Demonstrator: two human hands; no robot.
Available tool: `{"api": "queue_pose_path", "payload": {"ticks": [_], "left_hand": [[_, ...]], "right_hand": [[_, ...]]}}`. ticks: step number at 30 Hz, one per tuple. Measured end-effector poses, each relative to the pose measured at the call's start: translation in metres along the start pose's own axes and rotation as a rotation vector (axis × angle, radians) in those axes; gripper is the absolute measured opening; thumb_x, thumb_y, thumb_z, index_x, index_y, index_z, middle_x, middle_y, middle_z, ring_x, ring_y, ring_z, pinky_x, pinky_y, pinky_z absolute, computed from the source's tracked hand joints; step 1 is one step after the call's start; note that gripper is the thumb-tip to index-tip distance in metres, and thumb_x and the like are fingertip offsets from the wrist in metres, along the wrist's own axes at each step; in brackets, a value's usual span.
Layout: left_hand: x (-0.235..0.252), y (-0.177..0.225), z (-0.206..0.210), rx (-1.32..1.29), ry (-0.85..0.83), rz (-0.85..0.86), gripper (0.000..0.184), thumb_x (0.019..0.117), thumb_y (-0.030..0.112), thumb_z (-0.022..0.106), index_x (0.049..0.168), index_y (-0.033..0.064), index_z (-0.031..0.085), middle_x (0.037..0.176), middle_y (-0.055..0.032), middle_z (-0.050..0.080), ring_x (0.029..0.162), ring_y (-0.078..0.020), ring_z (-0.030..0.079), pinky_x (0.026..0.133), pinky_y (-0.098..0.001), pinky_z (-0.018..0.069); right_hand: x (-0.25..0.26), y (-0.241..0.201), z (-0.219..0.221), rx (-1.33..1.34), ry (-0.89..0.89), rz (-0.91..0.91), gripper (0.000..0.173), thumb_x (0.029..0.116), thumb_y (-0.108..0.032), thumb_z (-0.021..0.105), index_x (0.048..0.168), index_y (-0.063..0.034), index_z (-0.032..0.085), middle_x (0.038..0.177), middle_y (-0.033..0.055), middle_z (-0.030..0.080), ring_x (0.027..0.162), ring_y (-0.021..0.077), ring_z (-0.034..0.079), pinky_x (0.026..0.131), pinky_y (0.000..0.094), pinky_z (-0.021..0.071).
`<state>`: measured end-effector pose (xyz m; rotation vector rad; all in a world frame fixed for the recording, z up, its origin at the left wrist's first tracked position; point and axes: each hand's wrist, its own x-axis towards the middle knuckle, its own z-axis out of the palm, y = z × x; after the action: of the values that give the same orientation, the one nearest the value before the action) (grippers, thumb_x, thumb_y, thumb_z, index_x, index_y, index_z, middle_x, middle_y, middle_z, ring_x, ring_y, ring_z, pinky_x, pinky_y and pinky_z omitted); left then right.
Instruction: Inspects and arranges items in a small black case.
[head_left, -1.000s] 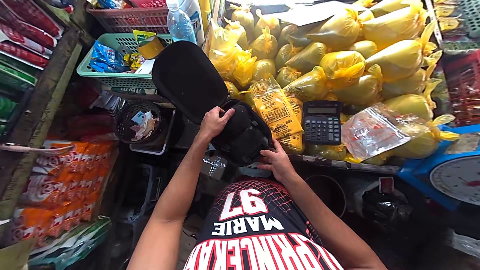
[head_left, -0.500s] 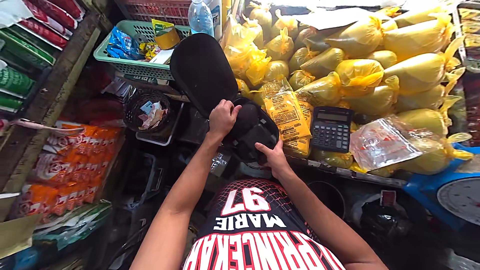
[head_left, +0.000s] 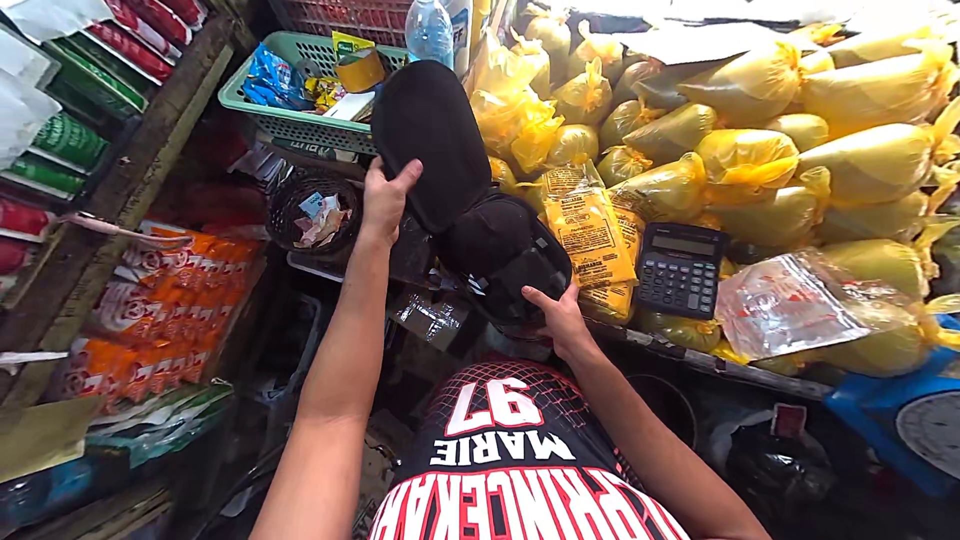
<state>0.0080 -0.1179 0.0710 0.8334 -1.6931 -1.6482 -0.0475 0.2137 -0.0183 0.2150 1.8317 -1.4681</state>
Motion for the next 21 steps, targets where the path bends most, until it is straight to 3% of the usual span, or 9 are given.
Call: {"api": "queue_pose_path", "payload": {"ticks": [3, 6, 8, 9, 11, 14, 16, 17, 21], "left_hand": [[-0.033, 0.001, 0.014, 0.157, -0.195, 0.263, 0.037, 0.0965, 0.01, 0.067, 0.13, -0.0028, 0.058, 0.124, -0.0129, 0.068, 0.116, -0.0203, 0.067, 0.1, -0.042, 0.0578], [-0.091, -0.009, 0.029, 0.567, -0.496, 0.532, 0.054, 0.0802, 0.01, 0.074, 0.133, 0.0111, 0.062, 0.152, -0.0137, 0.046, 0.14, -0.028, 0.046, 0.113, -0.0508, 0.0462], [-0.118, -0.036, 0.038, 0.767, -0.599, 0.604, 0.072, 0.0709, 0.025, 0.084, 0.138, 0.0212, 0.06, 0.163, -0.0064, 0.037, 0.151, -0.0288, 0.033, 0.121, -0.0638, 0.0284], [-0.125, -0.051, 0.039, 0.806, -0.622, 0.623, 0.079, 0.0696, 0.036, 0.087, 0.141, 0.0229, 0.057, 0.164, -0.0021, 0.038, 0.155, -0.0275, 0.027, 0.124, -0.0658, 0.0199], [-0.13, -0.068, 0.035, 0.846, -0.645, 0.637, 0.093, 0.07, 0.064, 0.085, 0.146, 0.0236, 0.051, 0.166, 0.0007, 0.035, 0.157, -0.0261, 0.02, 0.126, -0.0637, 0.0134], [-0.128, -0.077, 0.031, 0.924, -0.664, 0.67, 0.093, 0.0724, 0.074, 0.076, 0.146, 0.0237, 0.053, 0.167, -0.0004, 0.033, 0.157, -0.0274, 0.019, 0.125, -0.0625, 0.0133], [-0.128, -0.081, 0.026, 0.938, -0.686, 0.708, 0.088, 0.0764, 0.073, 0.074, 0.147, 0.0238, 0.053, 0.167, -0.0006, 0.033, 0.158, -0.0273, 0.018, 0.126, -0.0631, 0.0138], [-0.127, -0.081, 0.025, 0.927, -0.695, 0.733, 0.085, 0.0787, 0.072, 0.072, 0.146, 0.0233, 0.054, 0.166, -0.0008, 0.035, 0.158, -0.0272, 0.019, 0.126, -0.0632, 0.0143], [-0.129, -0.08, 0.016, 0.838, -0.621, 0.711, 0.086, 0.0819, 0.075, 0.066, 0.146, 0.0191, 0.055, 0.162, -0.003, 0.041, 0.156, -0.0282, 0.024, 0.125, -0.065, 0.0159]], "right_hand": [[0.0, -0.005, -0.001, 0.022, -0.019, 0.01, 0.123, 0.0762, -0.045, 0.089, 0.162, -0.0339, 0.002, 0.152, 0.0226, 0.045, 0.118, 0.0423, 0.064, 0.081, 0.0627, 0.0604], [-0.003, -0.006, 0.001, 0.125, -0.054, 0.014, 0.107, 0.0868, -0.035, 0.083, 0.162, -0.0364, 0.006, 0.144, 0.0189, 0.055, 0.109, 0.04, 0.068, 0.079, 0.0589, 0.0618], [0.0, -0.003, -0.005, 0.214, -0.106, -0.03, 0.082, 0.0964, -0.021, 0.065, 0.161, -0.0371, 0.017, 0.14, 0.0123, 0.06, 0.112, 0.0336, 0.068, 0.083, 0.0559, 0.0609], [0.001, -0.001, -0.008, 0.265, -0.138, -0.052, 0.08, 0.0936, -0.015, 0.059, 0.16, -0.0369, 0.021, 0.139, 0.0111, 0.061, 0.113, 0.032, 0.067, 0.083, 0.0548, 0.0595], [-0.001, -0.001, -0.016, 0.404, -0.218, -0.053, 0.086, 0.085, -0.009, 0.054, 0.16, -0.0364, 0.023, 0.14, 0.0156, 0.058, 0.115, 0.0375, 0.065, 0.082, 0.0597, 0.0586], [-0.004, -0.006, -0.025, 0.535, -0.32, -0.025, 0.074, 0.0875, -0.026, 0.049, 0.158, -0.033, 0.029, 0.14, 0.0189, 0.057, 0.117, 0.0421, 0.062, 0.085, 0.0644, 0.0549], [-0.003, -0.008, -0.023, 0.518, -0.282, 0.01, 0.069, 0.0929, -0.052, 0.06, 0.155, -0.0313, 0.035, 0.138, 0.0168, 0.06, 0.117, 0.0402, 0.064, 0.088, 0.0632, 0.0553], [-0.001, -0.009, -0.018, 0.47, -0.234, 0.022, 0.08, 0.0894, -0.061, 0.067, 0.155, -0.031, 0.033, 0.136, 0.0156, 0.062, 0.116, 0.0386, 0.065, 0.088, 0.0611, 0.0574], [0.002, -0.014, 0.002, 0.406, -0.112, 0.014, 0.101, 0.0771, -0.052, 0.086, 0.156, -0.0288, 0.026, 0.131, 0.0143, 0.065, 0.111, 0.0355, 0.068, 0.083, 0.0567, 0.0604]]}}
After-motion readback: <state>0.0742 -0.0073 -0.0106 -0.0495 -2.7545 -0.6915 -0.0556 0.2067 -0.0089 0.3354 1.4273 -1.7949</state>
